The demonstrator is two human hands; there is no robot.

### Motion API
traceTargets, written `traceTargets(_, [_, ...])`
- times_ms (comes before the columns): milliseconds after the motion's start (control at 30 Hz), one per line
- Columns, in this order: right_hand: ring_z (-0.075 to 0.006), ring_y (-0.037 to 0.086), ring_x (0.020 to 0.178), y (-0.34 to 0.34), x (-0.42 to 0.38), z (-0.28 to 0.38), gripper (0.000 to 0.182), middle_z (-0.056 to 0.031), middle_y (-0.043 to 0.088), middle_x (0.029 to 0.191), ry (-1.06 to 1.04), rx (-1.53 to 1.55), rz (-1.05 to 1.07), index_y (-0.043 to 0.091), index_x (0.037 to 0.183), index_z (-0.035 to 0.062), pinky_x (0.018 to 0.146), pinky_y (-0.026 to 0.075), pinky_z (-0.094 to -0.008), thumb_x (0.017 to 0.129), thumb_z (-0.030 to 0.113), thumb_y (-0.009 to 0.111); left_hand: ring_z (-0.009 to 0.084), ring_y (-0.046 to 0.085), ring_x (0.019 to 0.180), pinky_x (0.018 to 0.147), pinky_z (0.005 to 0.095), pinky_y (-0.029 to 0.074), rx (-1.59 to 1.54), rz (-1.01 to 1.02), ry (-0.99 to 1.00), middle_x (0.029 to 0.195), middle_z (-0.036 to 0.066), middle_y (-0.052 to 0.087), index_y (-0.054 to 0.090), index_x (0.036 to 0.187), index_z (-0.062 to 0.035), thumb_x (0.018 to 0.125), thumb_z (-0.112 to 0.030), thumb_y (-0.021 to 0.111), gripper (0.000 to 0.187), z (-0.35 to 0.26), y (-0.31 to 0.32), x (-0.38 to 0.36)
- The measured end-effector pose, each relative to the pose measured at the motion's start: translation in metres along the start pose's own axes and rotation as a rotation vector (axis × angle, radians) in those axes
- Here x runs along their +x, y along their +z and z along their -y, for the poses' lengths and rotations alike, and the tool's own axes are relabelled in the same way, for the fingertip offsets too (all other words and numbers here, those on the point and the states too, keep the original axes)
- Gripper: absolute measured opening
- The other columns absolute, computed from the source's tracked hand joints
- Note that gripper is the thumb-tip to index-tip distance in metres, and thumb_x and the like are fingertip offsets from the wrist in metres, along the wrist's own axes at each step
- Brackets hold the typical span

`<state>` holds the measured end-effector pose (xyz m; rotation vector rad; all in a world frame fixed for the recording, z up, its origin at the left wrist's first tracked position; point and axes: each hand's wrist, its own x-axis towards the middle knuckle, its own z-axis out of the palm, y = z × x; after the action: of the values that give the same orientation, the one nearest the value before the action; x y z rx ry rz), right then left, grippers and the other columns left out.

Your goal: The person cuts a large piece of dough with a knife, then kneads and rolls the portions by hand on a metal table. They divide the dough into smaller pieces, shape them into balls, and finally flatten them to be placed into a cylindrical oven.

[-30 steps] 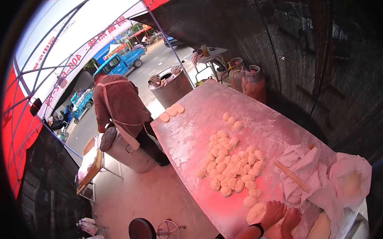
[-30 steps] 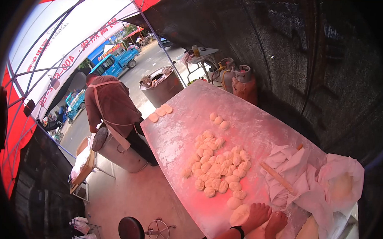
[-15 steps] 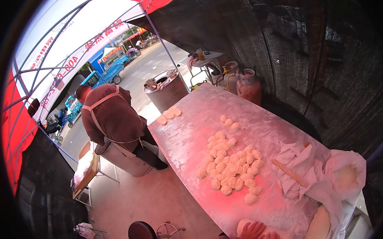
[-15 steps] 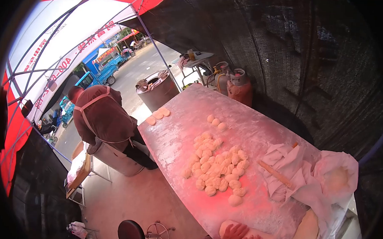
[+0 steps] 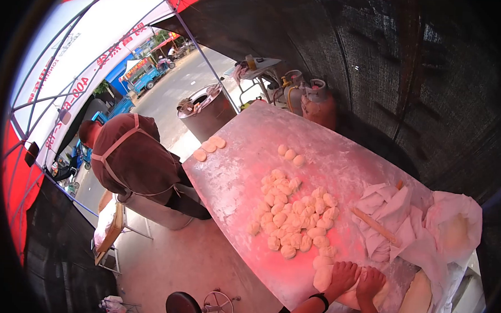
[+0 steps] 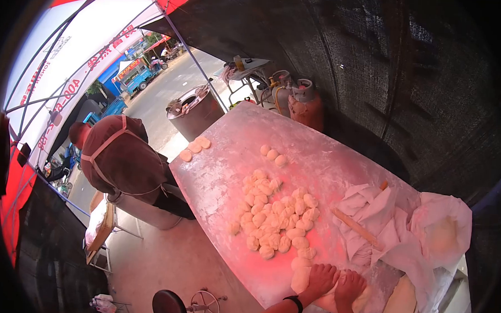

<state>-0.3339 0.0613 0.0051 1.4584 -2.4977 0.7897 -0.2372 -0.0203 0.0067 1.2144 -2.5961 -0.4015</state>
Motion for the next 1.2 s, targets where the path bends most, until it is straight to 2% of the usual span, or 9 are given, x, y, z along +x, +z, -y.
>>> traceTargets(133, [-0.0285, 0.057, 0.087, 0.018, 0.016, -0.013, 0.021, -0.0077, 0.062, 0.086, 0.085, -0.161, 0.073, 0.065, 0.089, 0.0108, 0.083, 0.040, -0.0447, 0.087, 0.029, 0.057, 0.0266, 0.058, 0.075, 0.069, 0.0431, 0.040, 0.040, -0.212, 0.033, 0.073, 0.006, 0.060, 0.062, 0.075, -0.0124, 0.092, -0.032, 0.053, 0.027, 0.000, 0.015, 0.020])
traceTargets(267, [-0.0320, 0.066, 0.089, -0.047, 0.056, -0.010, 0.031, -0.0120, 0.069, 0.092, 0.377, -0.022, 0.749, 0.069, 0.092, 0.0118, 0.079, 0.049, -0.0471, 0.081, 0.040, 0.060, 0.0331, 0.067, 0.097, 0.082, 0.0483, 0.049, -0.168, 0.637, -0.067, 0.098, 0.019, 0.070, 0.071, 0.091, -0.0046, 0.099, -0.046, 0.036, 0.054, 0.018, -0.008, 0.048])
traceTargets(433, [-0.0283, 0.060, 0.105, -0.077, -0.047, 0.024, 0.025, -0.0099, 0.067, 0.108, 0.146, 0.131, 0.443, 0.068, 0.099, 0.0121, 0.094, 0.041, -0.0430, 0.083, 0.028, 0.058, 0.0304, 0.059, 0.109, 0.098, 0.0472, 0.036, -0.192, 0.316, 0.085, 0.112, 0.013, 0.067, 0.068, 0.108, -0.0113, 0.099, -0.044, 0.033, 0.049, -0.005, -0.057, -0.074])
traceTargets(500, [-0.0266, 0.057, 0.111, -0.087, -0.111, 0.041, 0.033, -0.0071, 0.063, 0.118, 0.003, 0.039, 0.080, 0.065, 0.110, 0.0121, 0.098, 0.037, -0.0443, 0.082, 0.029, 0.058, 0.0299, 0.052, 0.119, 0.105, 0.0493, 0.026, -0.066, -0.097, 0.284, 0.123, 0.010, 0.063, 0.062, 0.122, -0.0105, 0.099, -0.043, 0.032, 0.050, 0.010, -0.036, -0.147])
traceTargets(600, [-0.0248, 0.053, 0.116, -0.076, -0.180, 0.048, 0.036, -0.0058, 0.059, 0.122, -0.029, -0.026, -0.016, 0.065, 0.113, 0.0123, 0.102, 0.033, -0.0468, 0.081, 0.029, 0.058, 0.0299, 0.046, 0.126, 0.107, 0.0506, 0.022, 0.017, -0.153, 0.465, 0.131, 0.010, 0.057, 0.058, 0.128, -0.0088, 0.098, -0.042, 0.033, 0.052, 0.023, -0.021, -0.187])
traceTargets(1000, [-0.0286, 0.056, 0.110, -0.123, -0.174, 0.053, 0.033, -0.0084, 0.062, 0.113, 0.228, 0.235, -0.004, 0.062, 0.112, 0.0093, 0.099, 0.039, -0.0430, 0.082, 0.022, 0.067, 0.0325, 0.047, 0.123, 0.102, 0.0518, 0.032, -0.139, 0.044, 0.428, 0.128, 0.013, 0.056, 0.051, 0.130, -0.0045, 0.098, -0.043, 0.045, 0.051, 0.048, -0.061, -0.165])
traceTargets(1067, [-0.0301, 0.057, 0.107, -0.131, -0.153, 0.043, 0.033, -0.0093, 0.063, 0.111, 0.526, 0.210, -0.168, 0.063, 0.111, 0.0080, 0.097, 0.040, -0.0431, 0.083, 0.025, 0.068, 0.0289, 0.054, 0.114, 0.095, 0.0478, 0.041, -0.380, -0.099, -0.344, 0.114, 0.017, 0.062, 0.052, 0.126, -0.0003, 0.096, -0.039, 0.053, 0.050, 0.067, -0.063, -0.169])
traceTargets(1133, [-0.0315, 0.058, 0.104, -0.120, -0.143, 0.031, 0.034, -0.0103, 0.065, 0.108, 0.810, 0.184, -0.343, 0.064, 0.110, 0.0067, 0.096, 0.042, -0.0433, 0.083, 0.027, 0.069, 0.0275, 0.056, 0.110, 0.089, 0.0444, 0.045, -0.670, 0.145, -0.615, 0.112, 0.018, 0.062, 0.051, 0.127, 0.0005, 0.096, -0.040, 0.055, 0.051, 0.078, -0.058, -0.151])
traceTargets(1200, [-0.0298, 0.062, 0.097, -0.087, -0.147, 0.011, 0.040, -0.0119, 0.066, 0.105, 1.142, 0.438, 0.005, 0.063, 0.113, 0.0039, 0.089, 0.046, -0.0410, 0.085, 0.031, 0.070, 0.0262, 0.058, 0.107, 0.082, 0.0411, 0.049, -0.964, 0.402, -0.867, 0.110, 0.018, 0.062, 0.049, 0.128, 0.0014, 0.096, -0.041, 0.057, 0.054, 0.074, -0.057, -0.136])
